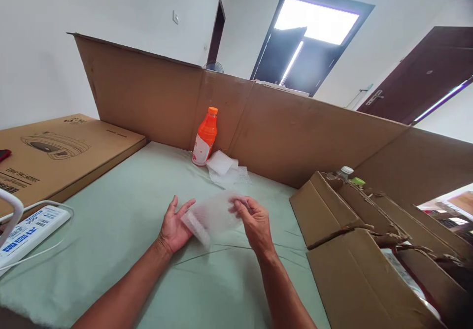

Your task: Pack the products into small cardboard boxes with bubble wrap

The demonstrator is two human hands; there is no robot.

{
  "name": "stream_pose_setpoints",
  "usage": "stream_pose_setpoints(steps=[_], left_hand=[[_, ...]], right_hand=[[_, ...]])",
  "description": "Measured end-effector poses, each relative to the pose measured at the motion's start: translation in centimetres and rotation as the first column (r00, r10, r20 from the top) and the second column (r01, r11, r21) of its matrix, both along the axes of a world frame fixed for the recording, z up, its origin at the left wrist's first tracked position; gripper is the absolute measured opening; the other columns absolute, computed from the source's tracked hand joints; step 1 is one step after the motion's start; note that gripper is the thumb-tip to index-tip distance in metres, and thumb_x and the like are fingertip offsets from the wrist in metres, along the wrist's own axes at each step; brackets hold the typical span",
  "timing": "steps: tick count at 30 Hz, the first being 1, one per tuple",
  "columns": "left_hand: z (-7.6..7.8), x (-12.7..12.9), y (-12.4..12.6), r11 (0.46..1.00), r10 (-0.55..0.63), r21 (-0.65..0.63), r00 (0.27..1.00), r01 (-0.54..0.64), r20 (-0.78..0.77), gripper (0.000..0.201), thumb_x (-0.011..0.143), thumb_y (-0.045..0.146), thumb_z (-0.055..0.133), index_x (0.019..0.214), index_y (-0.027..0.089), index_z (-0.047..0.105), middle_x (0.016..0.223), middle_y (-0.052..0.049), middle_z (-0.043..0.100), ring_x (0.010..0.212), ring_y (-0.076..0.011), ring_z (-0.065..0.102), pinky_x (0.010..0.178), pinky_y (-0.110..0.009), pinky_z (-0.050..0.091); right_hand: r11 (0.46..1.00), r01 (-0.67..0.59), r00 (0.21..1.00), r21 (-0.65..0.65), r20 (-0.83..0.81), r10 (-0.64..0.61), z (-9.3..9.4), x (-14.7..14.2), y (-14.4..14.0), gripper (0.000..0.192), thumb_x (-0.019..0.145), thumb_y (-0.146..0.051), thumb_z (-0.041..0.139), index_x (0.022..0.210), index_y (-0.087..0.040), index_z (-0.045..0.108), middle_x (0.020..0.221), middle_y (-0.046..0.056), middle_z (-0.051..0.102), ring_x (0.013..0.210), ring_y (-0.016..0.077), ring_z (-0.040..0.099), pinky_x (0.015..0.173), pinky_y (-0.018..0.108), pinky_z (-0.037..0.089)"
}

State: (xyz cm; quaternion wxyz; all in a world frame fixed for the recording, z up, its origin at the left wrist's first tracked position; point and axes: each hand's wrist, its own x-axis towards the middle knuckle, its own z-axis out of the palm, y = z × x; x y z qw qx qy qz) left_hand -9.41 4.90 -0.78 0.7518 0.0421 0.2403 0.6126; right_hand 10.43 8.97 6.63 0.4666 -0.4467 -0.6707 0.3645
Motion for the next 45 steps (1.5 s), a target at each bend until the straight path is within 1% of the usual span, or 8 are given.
stream_pose_setpoints(steps=[5, 14, 18, 24, 30, 33, 36, 45], left_hand=[[0.0, 0.1, -0.2, 1.0, -0.015, -0.006, 0.998, 0.015, -0.061, 0.069, 0.089, 0.063, 0.055, 0.135, 0.014, 0.043, 0.107, -0.017, 0.072, 0.093, -0.0306, 0.073, 0.089, -0.052, 0.052], [-1.2, 1.2, -0.2, 0.986, -0.131, 0.073, 0.962, 0.152, -0.241, 0.043, 0.062, 0.006, 0.077, 0.104, 0.012, 0.07, 0.088, -0.008, 0.075, 0.072, -0.0187, 0.068, 0.072, -0.032, 0.053], [-0.8, 1.3, -0.3, 0.986, -0.112, 0.098, 0.967, 0.137, -0.228, 0.039, 0.062, 0.014, 0.078, 0.101, 0.011, 0.071, 0.087, -0.007, 0.074, 0.072, -0.0192, 0.067, 0.072, -0.034, 0.054], [-0.9, 1.4, -0.1, 0.993, 0.027, 0.121, 0.972, 0.002, -0.234, 0.027, 0.072, 0.029, 0.078, 0.092, 0.013, 0.071, 0.089, -0.006, 0.075, 0.077, -0.0191, 0.067, 0.074, -0.029, 0.051], [-1.1, 1.6, 0.1, 0.987, 0.13, 0.133, 0.949, -0.095, -0.288, 0.04, 0.064, 0.025, 0.084, 0.1, 0.015, 0.071, 0.094, -0.005, 0.076, 0.082, -0.0191, 0.07, 0.072, -0.026, 0.049], [-0.7, 2.2, -0.2, 0.987, 0.13, 0.134, 0.941, -0.092, -0.311, 0.045, 0.061, 0.03, 0.086, 0.101, 0.014, 0.071, 0.097, -0.008, 0.076, 0.089, -0.0233, 0.07, 0.073, -0.028, 0.05], [-0.6, 2.6, -0.4, 0.99, 0.116, 0.118, 0.933, -0.079, -0.34, 0.052, 0.062, 0.034, 0.086, 0.107, 0.013, 0.068, 0.098, -0.01, 0.076, 0.09, -0.0256, 0.071, 0.073, -0.031, 0.051], [-0.7, 1.4, 0.2, 0.991, 0.097, -0.043, 0.9, -0.127, -0.424, 0.059, 0.074, 0.028, 0.075, 0.126, 0.013, 0.053, 0.093, -0.011, 0.074, 0.077, -0.0208, 0.071, 0.068, -0.031, 0.053]], right_hand=[[0.988, 0.133, 0.991, 0.084, -0.011, -0.132, 1.6, 1.3, 0.2, 0.027, 0.083, -0.043, 0.062, 0.088, -0.019, 0.073, 0.074, 0.004, 0.072, 0.068, 0.0184, 0.066, 0.06, 0.028, 0.048], [0.939, 0.214, 0.959, 0.269, 0.128, -0.255, 2.5, 1.3, -0.8, 0.028, 0.089, -0.044, 0.057, 0.09, -0.022, 0.074, 0.08, 0.003, 0.074, 0.074, 0.0202, 0.066, 0.068, 0.029, 0.05], [0.965, -0.038, 0.944, 0.259, 0.327, -0.051, 0.7, -0.8, -1.9, 0.025, 0.094, -0.038, 0.053, 0.099, -0.025, 0.074, 0.097, 0.005, 0.077, 0.09, 0.023, 0.069, 0.083, 0.034, 0.051], [0.879, -0.467, 0.708, 0.095, 0.636, 0.307, -1.5, -3.0, -2.9, 0.027, 0.09, -0.048, 0.064, 0.104, -0.028, 0.075, 0.124, 0.007, 0.071, 0.115, 0.029, 0.063, 0.099, 0.046, 0.043], [0.999, 0.001, 0.952, -0.054, 0.307, 0.015, -2.0, 0.1, 0.1, 0.044, 0.084, -0.06, 0.061, 0.103, -0.022, 0.072, 0.105, 0.011, 0.076, 0.098, 0.0296, 0.07, 0.085, 0.043, 0.053], [0.964, -0.081, 0.993, -0.255, 0.059, 0.099, -4.1, 0.0, 0.4, 0.053, 0.075, -0.062, 0.069, 0.107, -0.02, 0.069, 0.095, 0.01, 0.076, 0.088, 0.0281, 0.072, 0.076, 0.039, 0.056], [0.969, -0.135, 0.984, -0.206, -0.139, 0.107, -5.5, -1.2, 0.9, 0.048, 0.075, -0.053, 0.073, 0.109, -0.02, 0.065, 0.093, 0.007, 0.075, 0.085, 0.0242, 0.071, 0.075, 0.035, 0.057], [0.955, 0.222, 0.866, 0.196, 0.411, -0.285, 1.3, -3.9, 17.4, 0.055, 0.085, -0.035, 0.053, 0.134, -0.012, 0.048, 0.12, 0.018, 0.068, 0.102, 0.0262, 0.065, 0.088, 0.042, 0.051]])
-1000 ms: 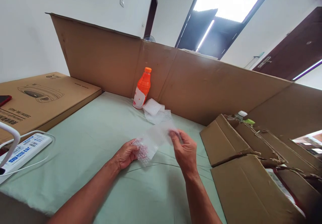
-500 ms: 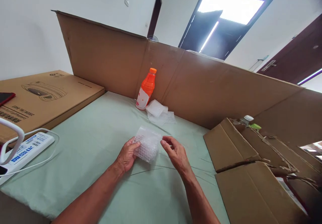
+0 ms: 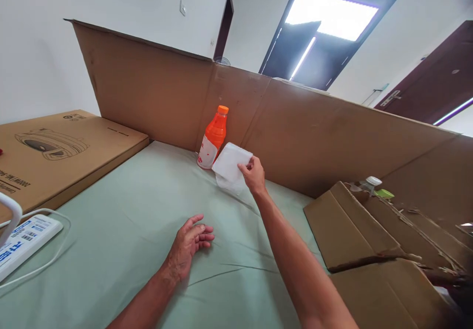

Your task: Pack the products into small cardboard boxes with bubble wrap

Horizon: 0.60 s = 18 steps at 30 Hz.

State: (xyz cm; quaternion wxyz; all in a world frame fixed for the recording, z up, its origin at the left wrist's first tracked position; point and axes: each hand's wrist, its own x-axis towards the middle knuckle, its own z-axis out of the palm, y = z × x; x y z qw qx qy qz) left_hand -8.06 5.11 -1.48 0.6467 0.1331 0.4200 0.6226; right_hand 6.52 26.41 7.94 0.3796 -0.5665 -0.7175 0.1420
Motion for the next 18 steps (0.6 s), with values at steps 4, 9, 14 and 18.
stream_pose_setpoints(steps=[4, 9, 14, 18], left_hand=[[0.1, 0.2, 0.0, 0.999, -0.014, -0.036, 1.0, 0.014, -0.012, 0.063, 0.068, 0.031, 0.078, 0.123, 0.011, 0.055, 0.091, -0.011, 0.073, 0.076, -0.0206, 0.069, 0.067, -0.031, 0.052], [0.1, 0.8, -0.5, 0.997, -0.076, -0.013, 0.992, 0.075, -0.102, 0.055, 0.071, 0.038, 0.077, 0.117, 0.012, 0.061, 0.094, -0.009, 0.071, 0.08, -0.0189, 0.068, 0.07, -0.03, 0.051], [-0.2, 0.7, -0.5, 0.993, -0.116, -0.002, 0.984, 0.117, -0.132, 0.056, 0.072, 0.039, 0.076, 0.119, 0.013, 0.062, 0.096, -0.01, 0.071, 0.081, -0.0194, 0.068, 0.07, -0.03, 0.051], [-0.1, 0.3, -0.8, 0.991, -0.133, -0.029, 0.979, 0.13, -0.155, 0.061, 0.068, 0.044, 0.08, 0.118, 0.012, 0.063, 0.097, -0.012, 0.072, 0.081, -0.0221, 0.069, 0.07, -0.032, 0.053]], right_hand=[[0.998, 0.038, 0.971, 0.046, 0.233, -0.048, -0.8, -2.0, 2.6, 0.061, 0.088, -0.03, 0.054, 0.146, -0.013, 0.041, 0.153, 0.023, 0.041, 0.135, 0.037, 0.043, 0.107, 0.057, 0.031], [0.989, -0.142, 0.85, -0.032, 0.509, 0.138, -4.3, -5.4, 3.3, 0.053, 0.094, -0.033, 0.055, 0.145, -0.023, 0.047, 0.16, 0.013, 0.035, 0.144, 0.0314, 0.032, 0.112, 0.049, 0.029], [0.975, -0.169, 0.727, -0.144, 0.649, 0.222, -6.0, -6.6, 5.6, 0.039, 0.097, -0.038, 0.059, 0.13, -0.018, 0.06, 0.142, 0.015, 0.054, 0.135, 0.0318, 0.046, 0.109, 0.054, 0.038], [0.973, -0.179, 0.653, -0.146, 0.722, 0.228, -3.5, -5.6, 3.7, 0.039, 0.096, -0.041, 0.062, 0.126, -0.017, 0.06, 0.132, 0.01, 0.06, 0.119, 0.0268, 0.06, 0.101, 0.052, 0.049]])
